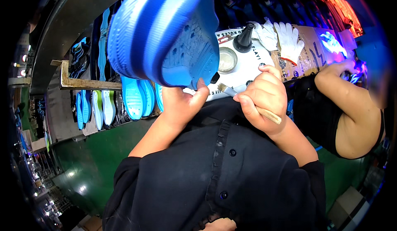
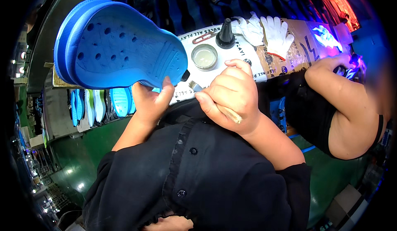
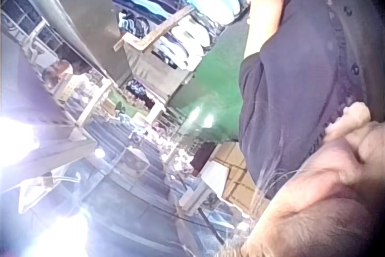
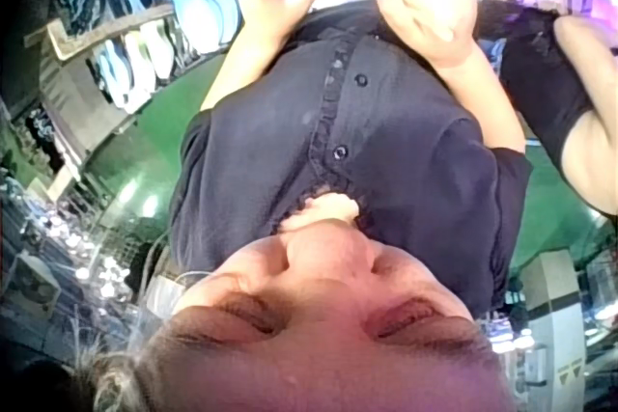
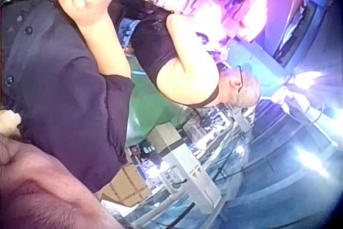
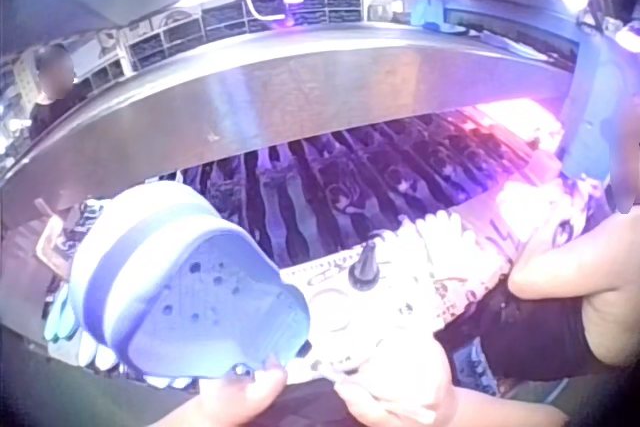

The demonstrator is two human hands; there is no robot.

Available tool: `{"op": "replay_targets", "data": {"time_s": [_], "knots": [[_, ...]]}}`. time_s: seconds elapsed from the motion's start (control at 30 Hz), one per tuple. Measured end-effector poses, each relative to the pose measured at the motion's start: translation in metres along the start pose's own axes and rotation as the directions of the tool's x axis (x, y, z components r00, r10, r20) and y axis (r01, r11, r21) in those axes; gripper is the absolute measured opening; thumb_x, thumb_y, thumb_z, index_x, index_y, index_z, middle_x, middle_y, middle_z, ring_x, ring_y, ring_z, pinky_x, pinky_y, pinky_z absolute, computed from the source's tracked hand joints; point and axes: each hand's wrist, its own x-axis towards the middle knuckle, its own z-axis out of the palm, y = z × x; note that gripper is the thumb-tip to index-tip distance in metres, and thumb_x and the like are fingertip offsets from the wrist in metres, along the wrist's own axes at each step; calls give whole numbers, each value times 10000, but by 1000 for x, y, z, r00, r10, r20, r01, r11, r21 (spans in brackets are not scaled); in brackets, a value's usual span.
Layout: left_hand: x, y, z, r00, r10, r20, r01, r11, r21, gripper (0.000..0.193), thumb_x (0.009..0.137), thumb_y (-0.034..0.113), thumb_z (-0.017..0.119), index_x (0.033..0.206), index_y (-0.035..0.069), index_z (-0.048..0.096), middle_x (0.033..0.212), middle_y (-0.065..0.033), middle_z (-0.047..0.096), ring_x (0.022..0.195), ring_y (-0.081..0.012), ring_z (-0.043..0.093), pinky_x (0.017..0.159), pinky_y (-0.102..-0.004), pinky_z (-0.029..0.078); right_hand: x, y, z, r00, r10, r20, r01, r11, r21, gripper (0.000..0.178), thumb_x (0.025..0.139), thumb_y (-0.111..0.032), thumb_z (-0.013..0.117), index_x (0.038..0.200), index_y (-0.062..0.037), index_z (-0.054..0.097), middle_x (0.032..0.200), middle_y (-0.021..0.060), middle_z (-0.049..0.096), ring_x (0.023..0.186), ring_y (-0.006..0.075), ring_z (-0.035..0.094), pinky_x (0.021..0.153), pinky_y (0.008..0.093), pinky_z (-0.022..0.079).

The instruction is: The person applies glue to the inside of several shoe soles using a brush, dipping the brush into a small container of glue between applications. They pick up each sole from a stack, apply the glue, and then place the glued sole onto a moving conveyor belt.

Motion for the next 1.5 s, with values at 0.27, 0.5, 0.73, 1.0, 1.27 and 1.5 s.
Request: {"op": "replay_targets", "data": {"time_s": [0.27, 0.5, 0.73, 1.0, 1.27, 1.5], "knots": [[27, 29, -3, 954, -298, -16, 281, 917, -284, 471, 750, -9, 595, 1170, -48, 386, 903, -146, 596, 700, -202, 620, 663, -299, 509, -10, 18, -19, 977, 105, -186, -83, 989, 120, 158, 762, -64, 611, 604, -63, 616, 577, 40, 562, 546, 215, 508, 640, 331, 377], [77, 91, -23, 584, -432, 687, 777, 541, -321, 745, 724, 152, 654, 1317, -35, 244, 892, -158, 610, 491, -183, 603, 385, -247, 483, -36, 39, -43, 908, 270, -320, -240, 962, 129, 206, 803, -46, 575, 601, -36, 610, 571, 73, 558, 544, 242, 501, 590, 341, 375], [249, 131, 99, 554, -20, 832, 691, 569, -446, 519, 770, 179, 667, 1177, -28, 421, 802, -126, 607, 573, -173, 634, 476, -232, 534, -69, 61, -70, 818, 412, -401, -377, 911, 165, 209, 823, -77, 571, 628, -50, 643, 578, 71, 572, 568, 251, 524, 623, 346, 396], [356, 143, 170, 801, -150, 579, 598, 214, -772, 669, 867, 43, 558, 1396, -22, 155, 1286, -332, 400, 1116, -408, 516, 935, -394, 495, -80, 71, -73, 755, 545, -364, -472, 837, 275, 259, 869, -100, 530, 647, -40, 649, 589, 57, 604, 601, 223, 564, 704, 337, 426], [143, 34, 9, 784, -536, 314, 613, 749, -250, 214, 862, 168, 596, 1030, 48, 540, 888, -95, 626, 776, -197, 637, 690, -272, 518, -93, 85, -58, 642, 712, -285, -508, 673, 538, 288, 905, -98, 503, 669, 18, 623, 619, 82, 613, 527, 152, 551, 537, 272, 429], [-35, -93, -189, 877, -400, -267, 462, 548, 697, 274, 745, 62, 598, 999, -22, 542, 938, -122, 568, 826, -202, 555, 744, -321, 463, -77, 88, -29, 629, 762, -152, -567, 584, 581, 312, 935, -152, 486, 722, 27, 627, 646, 71, 619, 551, 108, 540, 535, 245, 428]]}}
